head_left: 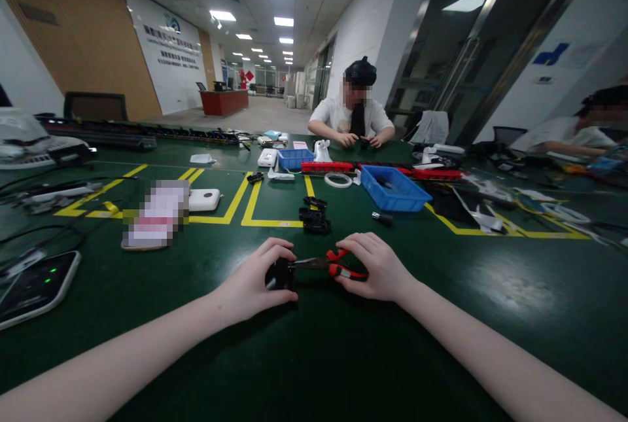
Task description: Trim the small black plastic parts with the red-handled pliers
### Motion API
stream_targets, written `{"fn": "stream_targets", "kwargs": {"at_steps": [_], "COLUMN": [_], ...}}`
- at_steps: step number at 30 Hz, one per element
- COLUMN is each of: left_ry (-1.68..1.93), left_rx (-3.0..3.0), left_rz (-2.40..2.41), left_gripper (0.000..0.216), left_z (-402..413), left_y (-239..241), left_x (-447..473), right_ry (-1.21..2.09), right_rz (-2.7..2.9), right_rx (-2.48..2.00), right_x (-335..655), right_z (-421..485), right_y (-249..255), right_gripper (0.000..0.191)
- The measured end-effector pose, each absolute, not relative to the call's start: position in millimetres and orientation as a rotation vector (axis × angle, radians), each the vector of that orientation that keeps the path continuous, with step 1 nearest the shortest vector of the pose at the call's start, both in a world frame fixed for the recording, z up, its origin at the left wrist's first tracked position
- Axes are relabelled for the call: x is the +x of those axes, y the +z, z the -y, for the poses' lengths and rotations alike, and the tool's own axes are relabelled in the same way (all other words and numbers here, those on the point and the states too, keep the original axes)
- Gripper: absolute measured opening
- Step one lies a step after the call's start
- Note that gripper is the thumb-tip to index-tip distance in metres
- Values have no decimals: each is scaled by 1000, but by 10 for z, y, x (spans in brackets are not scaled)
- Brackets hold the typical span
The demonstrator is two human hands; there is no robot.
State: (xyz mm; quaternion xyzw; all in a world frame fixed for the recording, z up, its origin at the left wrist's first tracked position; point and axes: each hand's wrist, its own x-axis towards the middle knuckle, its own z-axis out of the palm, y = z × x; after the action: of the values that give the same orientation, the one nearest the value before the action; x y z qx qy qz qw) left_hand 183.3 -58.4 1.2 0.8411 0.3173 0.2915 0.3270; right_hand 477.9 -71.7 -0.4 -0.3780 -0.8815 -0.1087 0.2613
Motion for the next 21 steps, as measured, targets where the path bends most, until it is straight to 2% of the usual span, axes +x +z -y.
{"fn": "stream_targets", "kwargs": {"at_steps": [21], "left_ry": [686], "left_rx": [2289], "left_rz": [-782], "left_gripper": [43], "left_z": [579], "left_y": [13], "left_x": [1823], "right_ry": [-258], "right_rz": [2424], "right_rx": [-996], "right_x": [4753], "right_z": [723], "right_y": [10], "right_gripper": [39]}}
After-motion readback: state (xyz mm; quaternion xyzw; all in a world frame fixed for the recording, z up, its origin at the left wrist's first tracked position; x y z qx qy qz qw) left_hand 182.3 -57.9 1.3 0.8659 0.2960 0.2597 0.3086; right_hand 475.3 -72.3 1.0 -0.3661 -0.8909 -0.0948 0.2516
